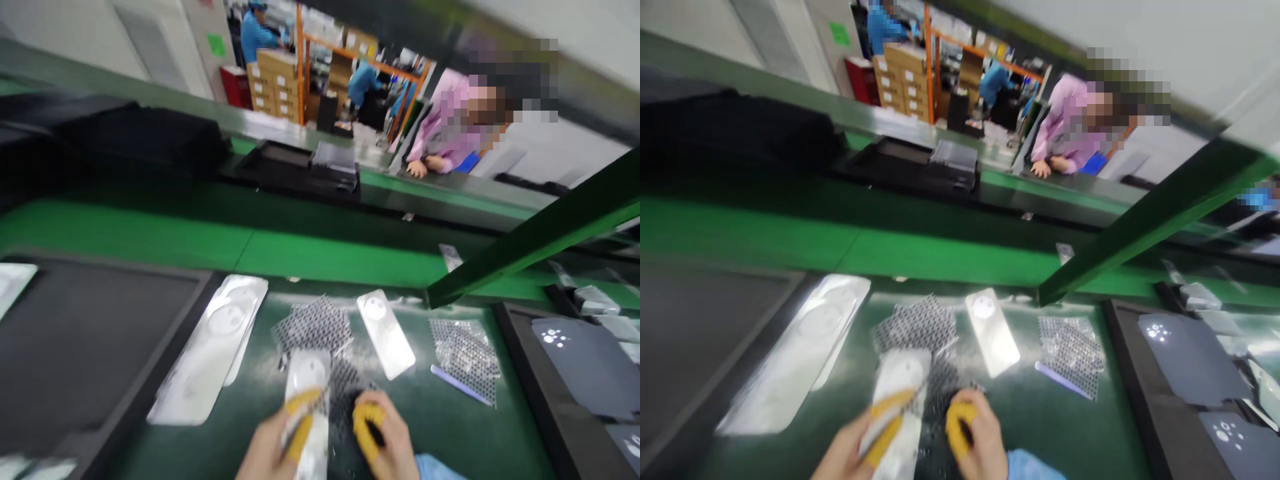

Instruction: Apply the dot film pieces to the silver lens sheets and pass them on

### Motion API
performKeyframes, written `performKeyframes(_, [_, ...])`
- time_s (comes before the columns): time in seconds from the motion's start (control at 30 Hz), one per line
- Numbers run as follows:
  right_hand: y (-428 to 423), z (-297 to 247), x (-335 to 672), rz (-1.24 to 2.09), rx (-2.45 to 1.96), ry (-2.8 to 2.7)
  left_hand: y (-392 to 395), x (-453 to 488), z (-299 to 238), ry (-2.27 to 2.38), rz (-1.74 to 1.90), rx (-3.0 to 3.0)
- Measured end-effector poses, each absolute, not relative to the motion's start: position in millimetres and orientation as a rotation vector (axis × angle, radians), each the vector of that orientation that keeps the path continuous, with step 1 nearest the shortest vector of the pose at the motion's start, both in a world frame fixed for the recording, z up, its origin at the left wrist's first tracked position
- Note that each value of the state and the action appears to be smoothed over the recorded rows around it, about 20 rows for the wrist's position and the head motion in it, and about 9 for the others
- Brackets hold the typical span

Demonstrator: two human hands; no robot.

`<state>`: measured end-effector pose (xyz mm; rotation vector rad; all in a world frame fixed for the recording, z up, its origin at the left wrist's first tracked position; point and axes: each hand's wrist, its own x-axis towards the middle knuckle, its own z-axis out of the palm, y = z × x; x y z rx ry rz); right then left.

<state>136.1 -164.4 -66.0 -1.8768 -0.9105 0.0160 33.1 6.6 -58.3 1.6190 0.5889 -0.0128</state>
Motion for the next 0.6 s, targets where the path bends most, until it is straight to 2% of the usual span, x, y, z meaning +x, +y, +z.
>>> performKeyframes(0.13, [-159.6, -27.3, 151.0, -0.216, -1.882, -1.012, 15.2, 34.9, -21.0, 0.818, 0.489, 1.613])
performKeyframes(0.37, [-133.3, 11.7, 157.2, -0.449, -1.837, -1.276, -7.7, 58.5, 1.5, 0.572, 0.331, 1.445])
performKeyframes(0.6, [-117.9, -12.4, 162.1, -0.319, -1.826, -1.436, -1.9, 58.1, -11.1, 0.586, 0.268, 1.271])
